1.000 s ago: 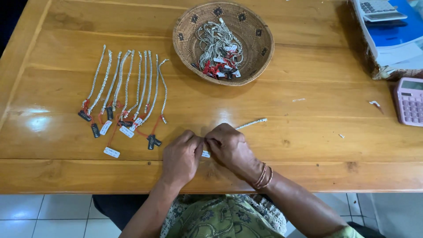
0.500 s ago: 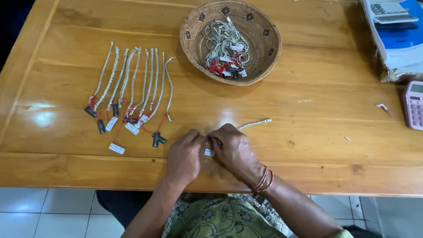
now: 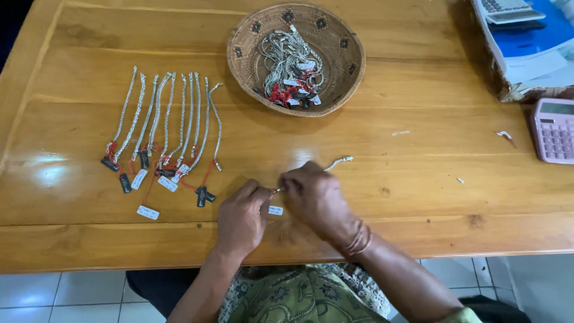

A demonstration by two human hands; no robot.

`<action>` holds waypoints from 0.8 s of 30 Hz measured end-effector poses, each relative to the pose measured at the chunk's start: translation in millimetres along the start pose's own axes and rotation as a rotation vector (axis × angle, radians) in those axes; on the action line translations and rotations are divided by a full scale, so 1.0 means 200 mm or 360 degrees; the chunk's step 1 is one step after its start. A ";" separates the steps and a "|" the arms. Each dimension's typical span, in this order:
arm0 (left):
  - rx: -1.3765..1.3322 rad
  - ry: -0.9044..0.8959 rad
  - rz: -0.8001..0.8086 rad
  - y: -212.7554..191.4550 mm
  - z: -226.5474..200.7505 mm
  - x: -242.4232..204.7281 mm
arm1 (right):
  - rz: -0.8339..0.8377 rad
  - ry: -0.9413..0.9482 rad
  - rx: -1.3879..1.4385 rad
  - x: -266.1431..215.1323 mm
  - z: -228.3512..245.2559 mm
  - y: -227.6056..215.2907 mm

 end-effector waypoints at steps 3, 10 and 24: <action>-0.0005 -0.0042 0.0025 -0.02 0.00 0.02 | 0.0182 -0.0012 0.0240 -0.04 0.10 0.07; 0.0041 0.0000 0.0010 -0.01 0.01 0.02 | -0.0040 0.0225 -0.0165 0.01 -0.36 -0.17; 0.0005 -0.0042 0.0010 -0.02 0.00 -0.01 | 0.0079 -0.0021 0.0055 -0.05 -0.10 -0.11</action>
Point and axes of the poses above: each hand's wrist, its own x-axis towards the middle knuckle, its own y-axis out of the palm, z = x × y, the point moved 1 cm from there along x, towards the middle knuckle
